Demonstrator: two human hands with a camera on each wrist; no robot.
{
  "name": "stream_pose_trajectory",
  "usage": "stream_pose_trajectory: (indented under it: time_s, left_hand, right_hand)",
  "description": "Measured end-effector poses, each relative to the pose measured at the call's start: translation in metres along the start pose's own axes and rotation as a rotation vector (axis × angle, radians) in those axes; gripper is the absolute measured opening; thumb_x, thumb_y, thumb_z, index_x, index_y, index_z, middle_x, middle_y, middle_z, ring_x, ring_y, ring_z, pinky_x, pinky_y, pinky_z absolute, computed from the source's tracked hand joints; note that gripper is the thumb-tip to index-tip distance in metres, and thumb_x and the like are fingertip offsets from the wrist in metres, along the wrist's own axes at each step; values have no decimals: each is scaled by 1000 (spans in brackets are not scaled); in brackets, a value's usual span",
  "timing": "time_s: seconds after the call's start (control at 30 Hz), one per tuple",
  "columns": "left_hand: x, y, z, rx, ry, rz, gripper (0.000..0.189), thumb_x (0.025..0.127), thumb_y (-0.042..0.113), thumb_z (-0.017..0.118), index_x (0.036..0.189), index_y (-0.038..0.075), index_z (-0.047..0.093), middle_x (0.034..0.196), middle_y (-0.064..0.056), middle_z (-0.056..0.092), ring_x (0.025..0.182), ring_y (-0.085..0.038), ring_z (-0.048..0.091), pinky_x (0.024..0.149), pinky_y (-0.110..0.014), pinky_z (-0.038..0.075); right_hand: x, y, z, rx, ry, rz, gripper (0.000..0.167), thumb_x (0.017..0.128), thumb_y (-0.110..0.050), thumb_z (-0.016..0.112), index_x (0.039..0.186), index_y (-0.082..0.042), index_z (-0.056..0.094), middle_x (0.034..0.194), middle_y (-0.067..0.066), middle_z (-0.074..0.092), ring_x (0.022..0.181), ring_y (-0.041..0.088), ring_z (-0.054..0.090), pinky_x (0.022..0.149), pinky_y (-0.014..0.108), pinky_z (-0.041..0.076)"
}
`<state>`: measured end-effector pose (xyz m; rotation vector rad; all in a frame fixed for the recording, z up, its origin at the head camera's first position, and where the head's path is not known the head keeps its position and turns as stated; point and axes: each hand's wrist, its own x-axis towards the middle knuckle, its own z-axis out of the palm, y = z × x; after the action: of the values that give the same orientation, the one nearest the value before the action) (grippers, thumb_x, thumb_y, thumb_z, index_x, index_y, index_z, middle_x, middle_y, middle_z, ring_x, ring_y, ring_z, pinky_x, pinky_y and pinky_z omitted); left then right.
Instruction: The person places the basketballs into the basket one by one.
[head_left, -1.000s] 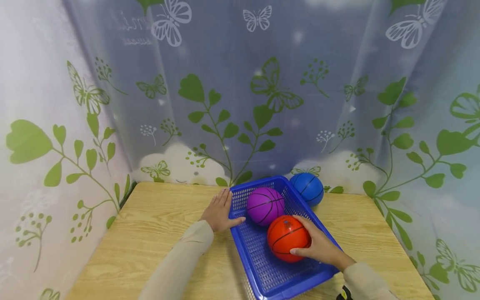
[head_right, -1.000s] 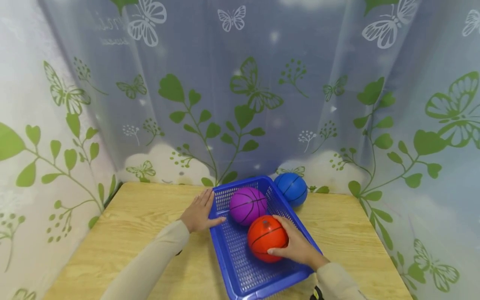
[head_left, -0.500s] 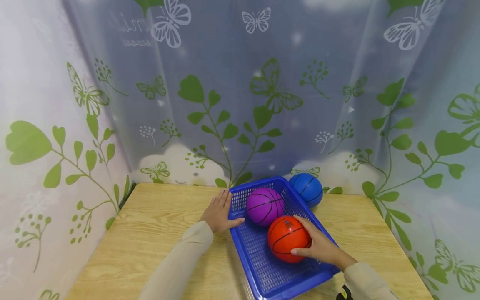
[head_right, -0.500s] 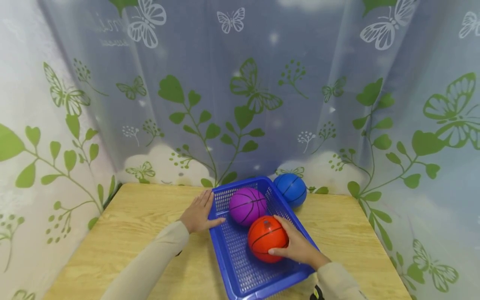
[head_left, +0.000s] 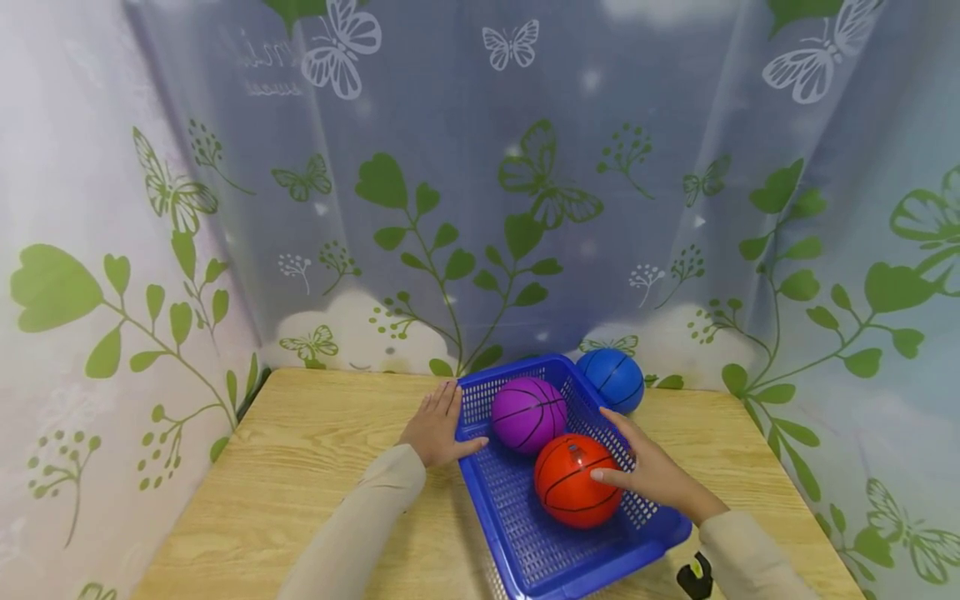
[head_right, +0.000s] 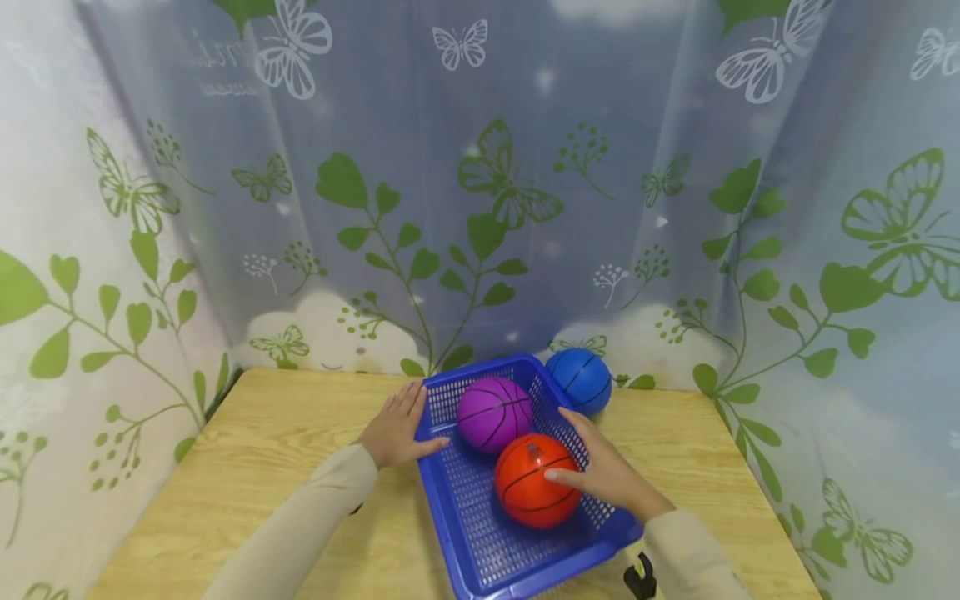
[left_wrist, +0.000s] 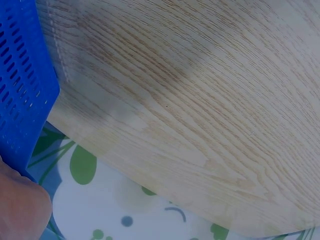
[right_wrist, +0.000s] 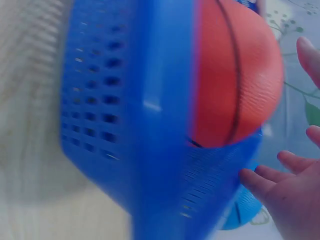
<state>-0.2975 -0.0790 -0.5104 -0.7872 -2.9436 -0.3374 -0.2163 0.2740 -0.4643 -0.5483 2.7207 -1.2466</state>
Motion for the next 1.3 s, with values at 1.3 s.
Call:
stream_pose_trajectory:
  time_s: [1.3]
  left_hand:
    - [0, 5, -7, -9, -56, -37, 99, 88, 66, 47, 149, -7, 19, 157, -23, 14, 146, -36, 13, 117, -49, 17]
  right_hand:
    - [76, 13, -75, 45, 147, 282, 97, 92, -46, 60, 154, -4, -2, 156, 29, -2, 140, 52, 6, 105, 70, 21]
